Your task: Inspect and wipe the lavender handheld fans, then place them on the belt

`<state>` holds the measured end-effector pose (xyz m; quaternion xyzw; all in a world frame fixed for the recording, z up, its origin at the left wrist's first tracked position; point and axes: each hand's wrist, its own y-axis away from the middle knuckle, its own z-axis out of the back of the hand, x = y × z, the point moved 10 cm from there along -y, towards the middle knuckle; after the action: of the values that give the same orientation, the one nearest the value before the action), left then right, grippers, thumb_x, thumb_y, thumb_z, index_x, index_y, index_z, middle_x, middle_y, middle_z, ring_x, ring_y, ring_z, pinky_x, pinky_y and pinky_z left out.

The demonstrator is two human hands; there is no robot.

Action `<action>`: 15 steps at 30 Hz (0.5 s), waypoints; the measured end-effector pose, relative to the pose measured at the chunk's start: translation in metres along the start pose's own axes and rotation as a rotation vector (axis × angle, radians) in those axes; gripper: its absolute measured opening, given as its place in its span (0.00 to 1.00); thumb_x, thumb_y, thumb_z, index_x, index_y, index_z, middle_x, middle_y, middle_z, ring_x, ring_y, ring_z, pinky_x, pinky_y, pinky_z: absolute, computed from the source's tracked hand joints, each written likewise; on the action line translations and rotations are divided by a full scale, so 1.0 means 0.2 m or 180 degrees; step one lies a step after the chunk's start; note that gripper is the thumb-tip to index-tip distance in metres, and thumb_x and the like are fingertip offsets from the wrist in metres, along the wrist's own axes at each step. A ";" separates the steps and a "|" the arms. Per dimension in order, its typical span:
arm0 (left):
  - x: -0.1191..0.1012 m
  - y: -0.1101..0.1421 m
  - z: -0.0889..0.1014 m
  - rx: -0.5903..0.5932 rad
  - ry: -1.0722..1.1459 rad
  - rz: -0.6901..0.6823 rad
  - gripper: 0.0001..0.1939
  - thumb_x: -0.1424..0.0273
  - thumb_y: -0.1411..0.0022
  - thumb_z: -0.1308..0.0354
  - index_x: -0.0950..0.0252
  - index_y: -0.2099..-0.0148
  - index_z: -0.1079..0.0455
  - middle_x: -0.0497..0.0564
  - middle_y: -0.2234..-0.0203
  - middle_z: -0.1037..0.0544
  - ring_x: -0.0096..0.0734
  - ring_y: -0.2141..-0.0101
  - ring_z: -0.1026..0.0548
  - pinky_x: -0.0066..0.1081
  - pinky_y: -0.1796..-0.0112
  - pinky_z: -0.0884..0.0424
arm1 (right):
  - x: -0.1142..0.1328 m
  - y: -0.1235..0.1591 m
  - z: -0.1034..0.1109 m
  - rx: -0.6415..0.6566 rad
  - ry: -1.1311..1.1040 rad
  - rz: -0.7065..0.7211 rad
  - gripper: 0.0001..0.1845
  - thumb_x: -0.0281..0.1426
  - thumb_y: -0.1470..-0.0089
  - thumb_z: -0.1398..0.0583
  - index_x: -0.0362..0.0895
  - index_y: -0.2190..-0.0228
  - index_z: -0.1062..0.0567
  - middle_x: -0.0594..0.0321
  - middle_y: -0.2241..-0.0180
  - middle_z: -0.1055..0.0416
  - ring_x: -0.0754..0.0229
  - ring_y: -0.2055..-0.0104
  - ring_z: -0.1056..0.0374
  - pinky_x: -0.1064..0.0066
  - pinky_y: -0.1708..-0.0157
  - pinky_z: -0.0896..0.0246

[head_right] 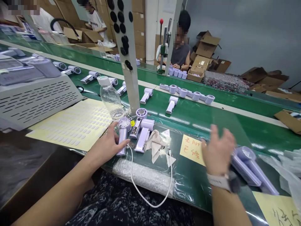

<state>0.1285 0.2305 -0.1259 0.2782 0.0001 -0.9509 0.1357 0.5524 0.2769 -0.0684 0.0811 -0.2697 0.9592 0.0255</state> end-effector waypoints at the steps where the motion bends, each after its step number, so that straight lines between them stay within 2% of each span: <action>1: 0.02 0.00 -0.01 0.0089 0.0291 0.0005 0.51 0.54 0.39 0.41 0.68 0.26 0.65 0.51 0.70 0.22 0.48 0.69 0.22 0.39 0.65 0.30 | 0.17 -0.05 -0.13 0.0418 -0.0483 0.0357 0.29 0.31 0.40 0.39 0.34 0.39 0.32 0.30 0.35 0.46 0.22 0.32 0.53 0.31 0.40 0.54; 2: 0.04 -0.01 -0.02 0.0132 0.0640 0.0009 0.52 0.55 0.40 0.41 0.67 0.25 0.67 0.48 0.72 0.22 0.44 0.71 0.23 0.37 0.67 0.31 | 0.32 -0.10 -0.24 0.0682 -0.0673 0.0555 0.25 0.31 0.38 0.39 0.37 0.41 0.28 0.35 0.38 0.40 0.27 0.33 0.47 0.36 0.39 0.49; 4: 0.10 -0.01 -0.03 0.0171 0.1477 0.0069 0.52 0.55 0.40 0.41 0.67 0.25 0.66 0.49 0.69 0.22 0.38 0.73 0.25 0.34 0.69 0.33 | 0.55 -0.21 -0.44 0.0915 -0.0888 0.0675 0.22 0.35 0.35 0.38 0.41 0.43 0.26 0.43 0.43 0.32 0.35 0.38 0.37 0.44 0.42 0.39; 6: 0.17 -0.01 -0.05 0.0255 0.2315 0.0147 0.53 0.54 0.41 0.40 0.68 0.25 0.64 0.52 0.63 0.20 0.34 0.71 0.25 0.31 0.70 0.34 | 0.70 -0.32 -0.59 0.0996 -0.1050 0.0656 0.21 0.39 0.34 0.36 0.42 0.44 0.27 0.50 0.45 0.30 0.42 0.43 0.32 0.47 0.44 0.35; 8: 0.20 0.00 -0.08 0.0408 0.2993 0.0155 0.56 0.55 0.44 0.35 0.66 0.25 0.62 0.55 0.56 0.20 0.34 0.67 0.24 0.30 0.67 0.32 | 0.78 -0.39 -0.69 0.1029 -0.1217 0.0578 0.20 0.40 0.34 0.36 0.43 0.46 0.26 0.53 0.45 0.30 0.46 0.46 0.31 0.48 0.45 0.34; 10: 0.22 0.00 -0.10 0.0641 0.3623 0.0164 0.51 0.59 0.48 0.29 0.66 0.28 0.48 0.56 0.56 0.19 0.35 0.64 0.22 0.30 0.65 0.30 | 0.80 -0.44 -0.72 0.1027 -0.1397 0.0446 0.16 0.39 0.33 0.36 0.43 0.50 0.25 0.54 0.47 0.30 0.49 0.48 0.30 0.51 0.47 0.32; 12: 0.21 0.00 -0.10 0.0796 0.4150 0.0174 0.39 0.64 0.54 0.25 0.68 0.40 0.31 0.56 0.60 0.18 0.36 0.64 0.22 0.30 0.64 0.29 | 0.77 -0.45 -0.70 0.0997 -0.1592 0.0270 0.13 0.38 0.32 0.38 0.42 0.53 0.25 0.56 0.51 0.28 0.52 0.52 0.29 0.55 0.51 0.30; 13: 0.20 0.00 -0.09 0.0840 0.4344 0.0163 0.34 0.66 0.57 0.23 0.68 0.47 0.26 0.55 0.62 0.17 0.35 0.65 0.22 0.29 0.64 0.29 | 0.74 -0.44 -0.67 0.0985 -0.1695 0.0184 0.13 0.38 0.31 0.39 0.41 0.54 0.25 0.57 0.55 0.27 0.54 0.56 0.28 0.57 0.53 0.30; 15: 0.16 -0.01 -0.09 0.0900 0.4588 0.0124 0.26 0.67 0.58 0.23 0.66 0.55 0.24 0.52 0.67 0.18 0.33 0.69 0.22 0.28 0.67 0.28 | 0.68 -0.38 -0.57 0.1021 -0.1928 0.0089 0.12 0.37 0.30 0.43 0.41 0.55 0.27 0.60 0.63 0.28 0.56 0.63 0.29 0.60 0.60 0.30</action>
<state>0.1128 0.2252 -0.1583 0.8492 -0.0383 -0.5203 0.0817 0.4087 0.4022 -0.1023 0.3615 -0.1119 0.9220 -0.0821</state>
